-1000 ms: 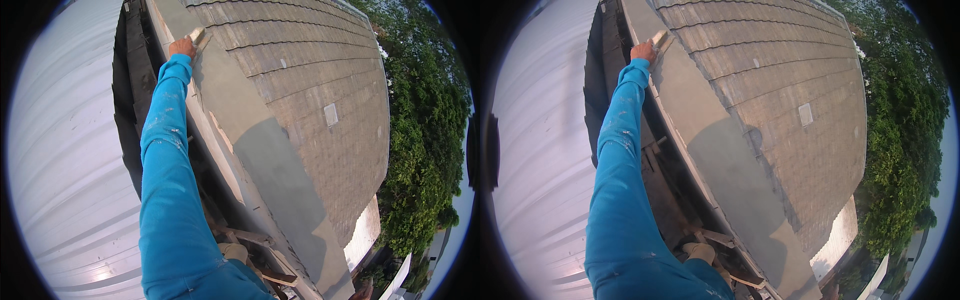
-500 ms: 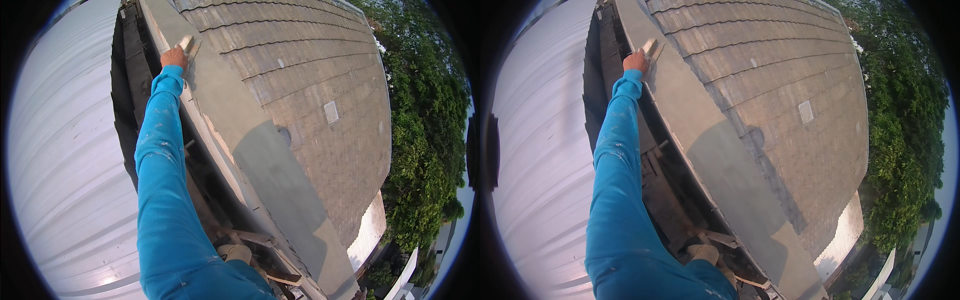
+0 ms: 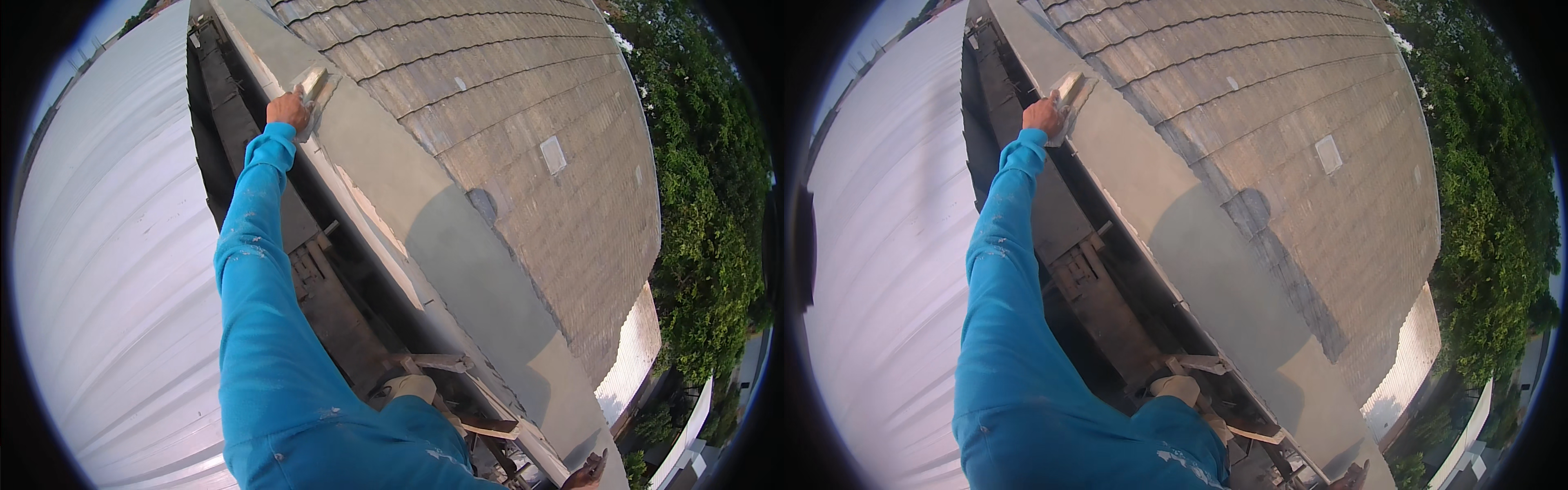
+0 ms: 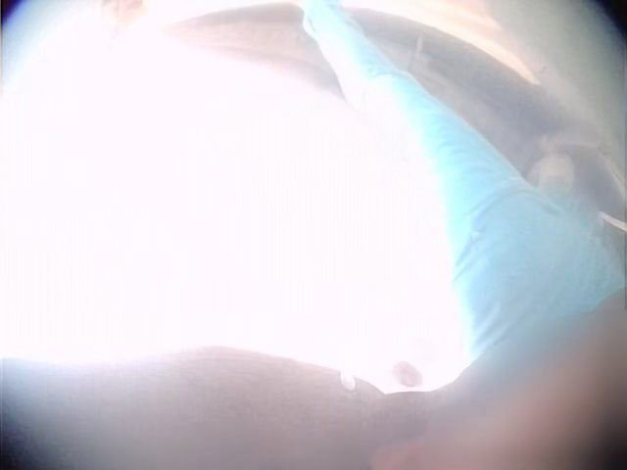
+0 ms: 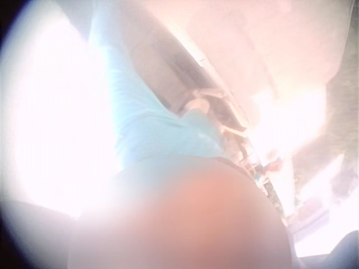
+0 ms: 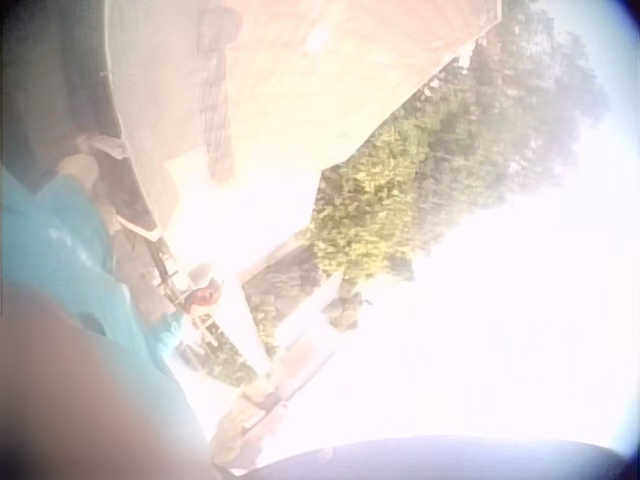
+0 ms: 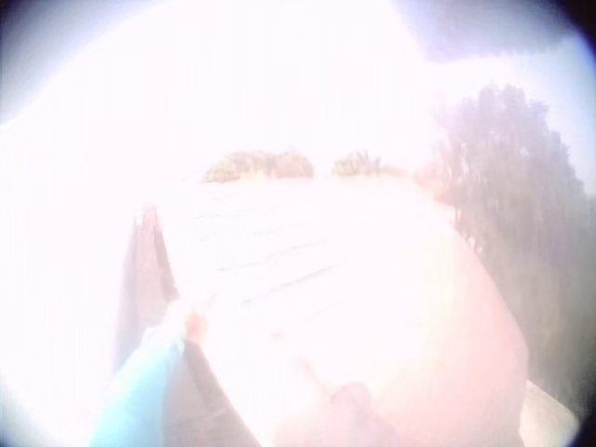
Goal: The person scoops cement from a bucket using a trowel and applies it to a roof edge, smoothing the surface with a wooden float. The person repeatedly scoops and spreads cement along the roof edge.
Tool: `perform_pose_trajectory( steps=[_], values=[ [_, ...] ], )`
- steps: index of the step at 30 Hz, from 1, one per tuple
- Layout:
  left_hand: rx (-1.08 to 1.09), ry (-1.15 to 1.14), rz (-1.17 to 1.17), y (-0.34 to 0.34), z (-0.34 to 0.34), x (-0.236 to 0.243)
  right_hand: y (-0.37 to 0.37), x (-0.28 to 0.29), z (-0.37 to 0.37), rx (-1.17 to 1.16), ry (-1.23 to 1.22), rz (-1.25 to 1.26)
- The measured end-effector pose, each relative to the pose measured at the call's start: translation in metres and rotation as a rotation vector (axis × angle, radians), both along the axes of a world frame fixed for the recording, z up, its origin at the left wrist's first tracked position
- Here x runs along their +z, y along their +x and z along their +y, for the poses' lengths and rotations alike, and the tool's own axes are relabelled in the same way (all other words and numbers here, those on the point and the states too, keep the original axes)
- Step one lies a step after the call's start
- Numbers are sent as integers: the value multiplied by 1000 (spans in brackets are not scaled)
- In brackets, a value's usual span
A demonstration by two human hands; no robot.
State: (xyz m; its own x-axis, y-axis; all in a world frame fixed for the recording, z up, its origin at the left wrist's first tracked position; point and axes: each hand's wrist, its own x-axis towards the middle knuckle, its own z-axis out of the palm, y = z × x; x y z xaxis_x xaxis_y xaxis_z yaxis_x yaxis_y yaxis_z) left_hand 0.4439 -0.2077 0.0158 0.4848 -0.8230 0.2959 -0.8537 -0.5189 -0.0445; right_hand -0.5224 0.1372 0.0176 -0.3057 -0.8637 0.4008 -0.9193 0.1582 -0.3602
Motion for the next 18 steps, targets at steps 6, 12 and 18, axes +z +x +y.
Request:
perform_pose_trajectory(
  steps=[6,12,18],
  values=[
    [-194,-3,19,-90,51,7,9,-10,1,-30,-13,-90],
    [-348,-27,123,-211,99,17,43,2,-10,-64,-67,-183],
    [-617,-15,247,-375,165,26,62,6,-1,-75,-85,-298]
  ],
)
